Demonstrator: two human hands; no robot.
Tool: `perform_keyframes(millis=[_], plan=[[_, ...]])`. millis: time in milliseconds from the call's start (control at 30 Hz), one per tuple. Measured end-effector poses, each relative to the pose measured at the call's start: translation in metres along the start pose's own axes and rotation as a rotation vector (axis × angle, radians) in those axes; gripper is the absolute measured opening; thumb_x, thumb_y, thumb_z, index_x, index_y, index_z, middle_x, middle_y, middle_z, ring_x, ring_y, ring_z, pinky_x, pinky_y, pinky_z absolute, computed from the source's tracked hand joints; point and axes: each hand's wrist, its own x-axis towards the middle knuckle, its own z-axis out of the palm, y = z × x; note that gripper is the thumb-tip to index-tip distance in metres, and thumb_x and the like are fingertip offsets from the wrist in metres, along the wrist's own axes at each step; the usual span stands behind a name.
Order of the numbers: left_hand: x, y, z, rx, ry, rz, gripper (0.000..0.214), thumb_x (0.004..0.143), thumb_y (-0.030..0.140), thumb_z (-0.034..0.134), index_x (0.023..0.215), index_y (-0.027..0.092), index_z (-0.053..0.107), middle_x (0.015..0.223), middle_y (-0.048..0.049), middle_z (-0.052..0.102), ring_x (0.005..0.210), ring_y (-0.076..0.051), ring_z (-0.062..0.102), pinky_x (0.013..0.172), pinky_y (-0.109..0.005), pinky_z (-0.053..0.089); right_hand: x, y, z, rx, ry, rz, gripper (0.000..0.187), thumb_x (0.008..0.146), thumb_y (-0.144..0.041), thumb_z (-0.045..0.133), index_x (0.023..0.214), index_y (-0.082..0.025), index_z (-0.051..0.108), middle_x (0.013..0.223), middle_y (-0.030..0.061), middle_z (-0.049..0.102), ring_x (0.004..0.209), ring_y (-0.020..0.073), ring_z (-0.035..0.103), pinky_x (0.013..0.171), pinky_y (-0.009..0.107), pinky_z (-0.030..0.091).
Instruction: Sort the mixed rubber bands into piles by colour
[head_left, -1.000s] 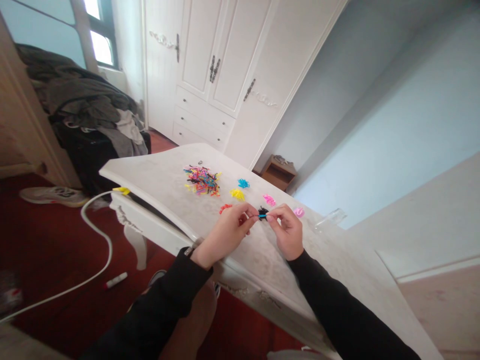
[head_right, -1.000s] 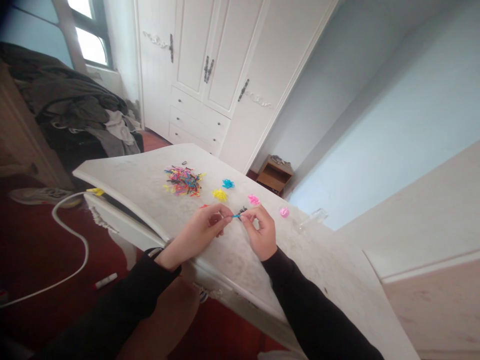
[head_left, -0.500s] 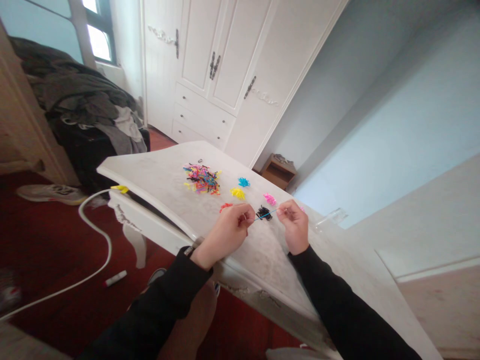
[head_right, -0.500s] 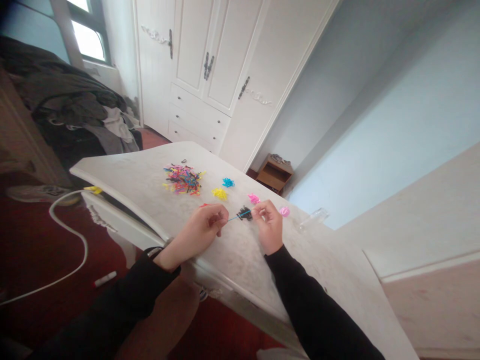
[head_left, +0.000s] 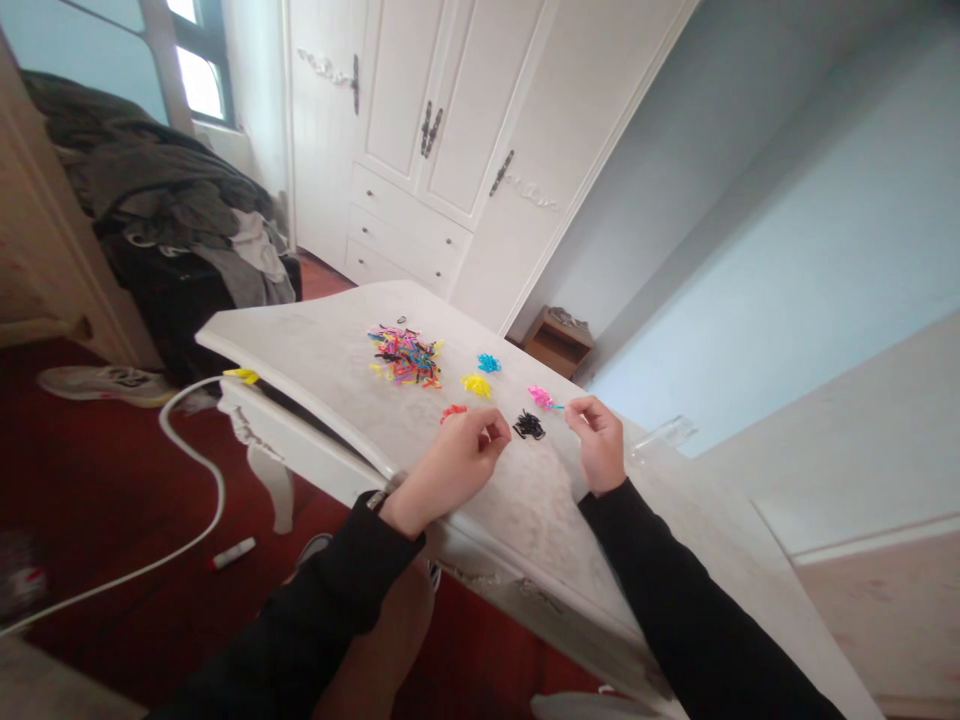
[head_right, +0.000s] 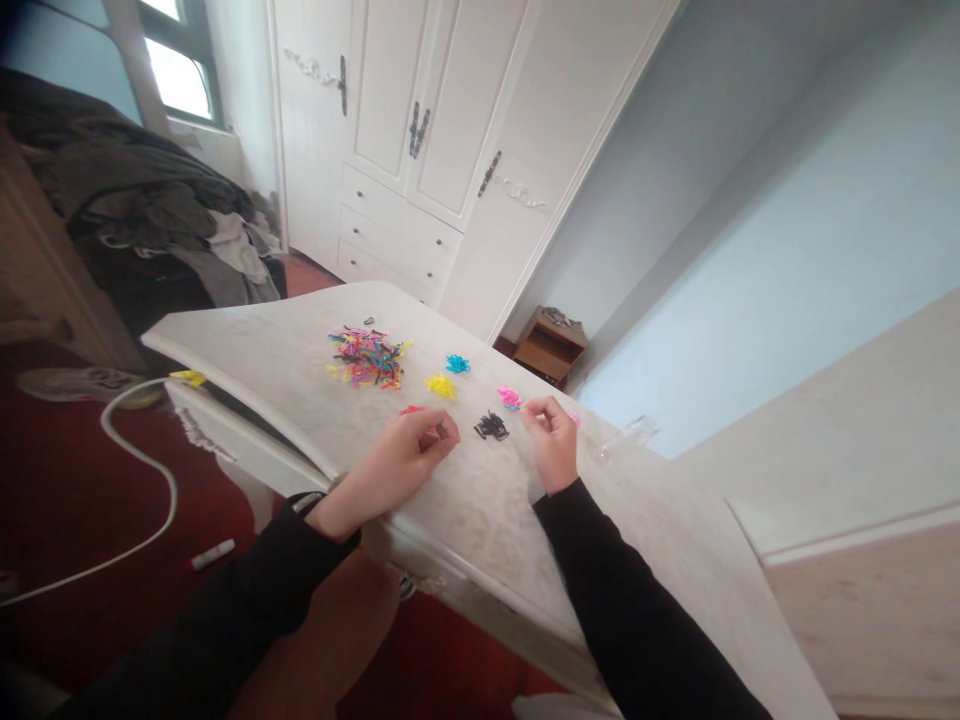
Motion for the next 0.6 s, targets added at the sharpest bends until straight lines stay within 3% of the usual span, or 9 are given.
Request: perform_keyframes(millis=[100,300,600], plan=[[0.0,0.002,0.0,-0.001,-0.011,-0.011,0.014,0.085,0.011,0.055,0.077,0.017,0.065,0.078,-0.0025,0.07,0.073,-0.015,0.063,0.067,-0.025,0.044,0.01,0.009,-0.007,-0.089,-0.054,0.075,0.019,0.073,-0.037,0.075,0.071,-0.02,0.066,0.072,-0.0007,0.064,0.073,0.0171,0.057,0.067,0.03,0.044],[0.0,0.004,-0.002,0.009,-0.039,-0.026,0.013,0.082,0.011,0.055,0.076,0.018,0.065,0.07,-0.0004,0.063,0.066,-0.014,0.056,0.062,-0.025,0.038,0.011,0.015,-0.008,-0.182,-0.289,0.129,0.018,0.068,-0.036,0.074,0.066,-0.019,0.068,0.071,0.0,0.066,0.069,0.0176,0.059,0.064,0.03,0.045],[-0.002,0.01,-0.005,-0.07,-0.073,-0.034,0.022,0.091,0.024,0.05,0.075,0.017,0.063,0.061,0.0018,0.055,0.061,-0.013,0.051,0.061,-0.025,0.036,0.01,0.027,-0.005,-0.221,-0.23,0.119,0.022,0.071,-0.039,0.073,0.076,-0.018,0.071,0.079,0.0042,0.072,0.081,0.0228,0.065,0.072,0.035,0.048]])
